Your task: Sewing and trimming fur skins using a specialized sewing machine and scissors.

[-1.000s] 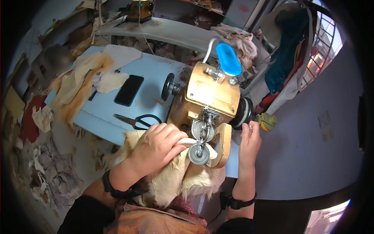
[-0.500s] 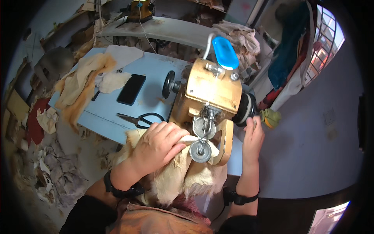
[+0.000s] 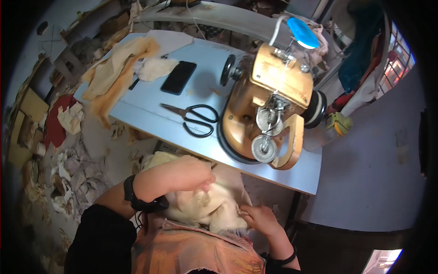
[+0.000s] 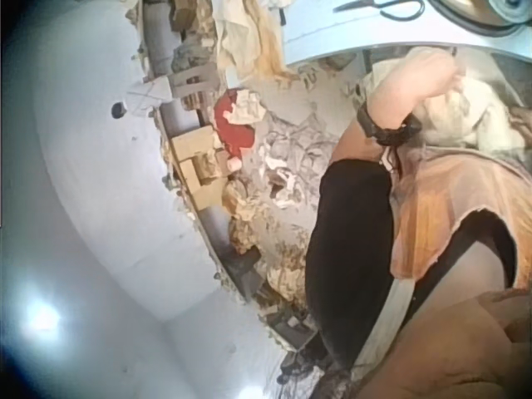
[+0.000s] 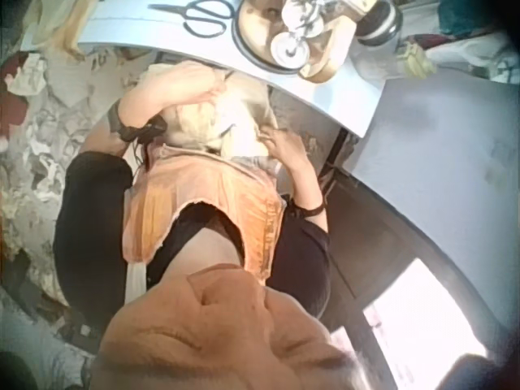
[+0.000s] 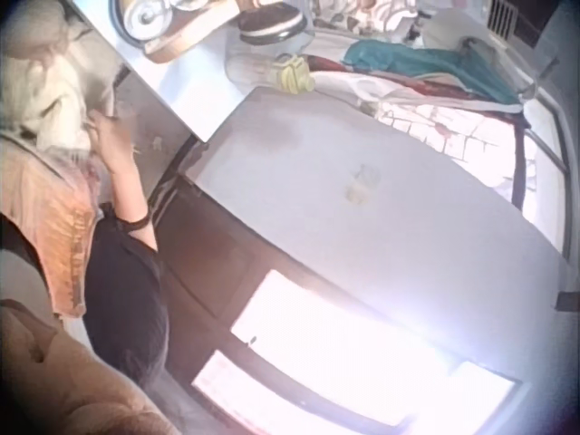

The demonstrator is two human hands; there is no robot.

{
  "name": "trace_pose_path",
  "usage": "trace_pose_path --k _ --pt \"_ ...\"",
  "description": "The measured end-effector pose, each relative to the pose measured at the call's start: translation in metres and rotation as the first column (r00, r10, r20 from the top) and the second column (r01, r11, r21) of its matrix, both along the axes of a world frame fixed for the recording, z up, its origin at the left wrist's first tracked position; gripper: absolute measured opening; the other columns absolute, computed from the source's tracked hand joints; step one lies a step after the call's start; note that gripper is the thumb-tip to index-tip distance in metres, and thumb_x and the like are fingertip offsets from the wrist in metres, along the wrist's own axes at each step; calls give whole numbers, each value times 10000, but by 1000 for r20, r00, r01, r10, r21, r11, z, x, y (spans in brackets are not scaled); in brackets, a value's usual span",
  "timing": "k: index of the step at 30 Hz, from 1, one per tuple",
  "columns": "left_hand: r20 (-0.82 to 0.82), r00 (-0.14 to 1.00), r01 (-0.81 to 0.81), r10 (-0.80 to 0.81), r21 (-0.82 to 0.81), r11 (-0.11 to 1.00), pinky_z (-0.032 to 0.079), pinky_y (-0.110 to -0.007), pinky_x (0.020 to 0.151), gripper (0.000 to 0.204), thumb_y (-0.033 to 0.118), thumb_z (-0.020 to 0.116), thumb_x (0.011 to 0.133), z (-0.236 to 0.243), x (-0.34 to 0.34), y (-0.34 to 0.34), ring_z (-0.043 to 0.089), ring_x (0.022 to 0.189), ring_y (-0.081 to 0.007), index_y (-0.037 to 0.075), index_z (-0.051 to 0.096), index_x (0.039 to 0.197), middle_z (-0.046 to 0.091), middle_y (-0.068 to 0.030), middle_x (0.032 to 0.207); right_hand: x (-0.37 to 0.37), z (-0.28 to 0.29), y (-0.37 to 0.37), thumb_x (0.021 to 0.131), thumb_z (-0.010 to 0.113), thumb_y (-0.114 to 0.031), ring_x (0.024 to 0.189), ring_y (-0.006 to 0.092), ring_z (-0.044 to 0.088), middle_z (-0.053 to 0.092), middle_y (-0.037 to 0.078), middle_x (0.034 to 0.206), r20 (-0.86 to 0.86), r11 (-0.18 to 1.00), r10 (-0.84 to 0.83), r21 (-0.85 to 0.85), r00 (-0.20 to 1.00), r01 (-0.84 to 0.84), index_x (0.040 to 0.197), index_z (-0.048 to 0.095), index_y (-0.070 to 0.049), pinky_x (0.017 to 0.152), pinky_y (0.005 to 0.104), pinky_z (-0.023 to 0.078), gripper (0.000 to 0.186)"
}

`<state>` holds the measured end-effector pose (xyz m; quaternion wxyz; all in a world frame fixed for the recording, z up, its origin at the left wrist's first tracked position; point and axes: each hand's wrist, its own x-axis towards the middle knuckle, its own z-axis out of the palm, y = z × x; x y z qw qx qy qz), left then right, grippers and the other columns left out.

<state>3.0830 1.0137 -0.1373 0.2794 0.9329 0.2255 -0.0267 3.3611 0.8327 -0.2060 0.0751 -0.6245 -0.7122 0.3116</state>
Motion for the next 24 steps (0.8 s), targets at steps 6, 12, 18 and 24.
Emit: trace_pose_path --k 6,12,18,24 --pt "37 986 -135 164 -404 905 506 -403 786 237 277 660 1009 -16 -39 -11 666 864 -297 59 687 1098 687 -156 900 -14 35 -19 854 753 -58 800 270 736 728 107 860 -353 706 -512 347 783 618 1012 721 -82 690 383 576 162" --pt "298 829 -62 473 -792 608 521 -276 824 288 286 590 1092 -25 -32 -46 625 932 -84 15 660 1160 685 -7 1008 -84 41 -13 809 891 -272 955 327 694 692 132 1052 -360 966 -125 167 925 195 1143 635 -37 861 355 540 482" --pt "223 647 127 729 -975 185 526 -242 875 251 249 597 1092 4 -49 -86 610 971 -38 41 603 1232 666 16 1090 -77 6 -26 952 711 -147 846 245 664 638 95 1027 -531 937 -8 291 847 192 1161 574 -43 740 321 541 270" --pt "301 723 -76 621 -860 505 477 -248 878 310 217 702 1012 -1 -82 -88 554 995 -53 51 583 1245 619 17 1089 -58 62 -47 989 649 -93 803 21 459 529 -43 863 -886 922 -342 -253 313 293 1108 530 -65 715 208 374 170"
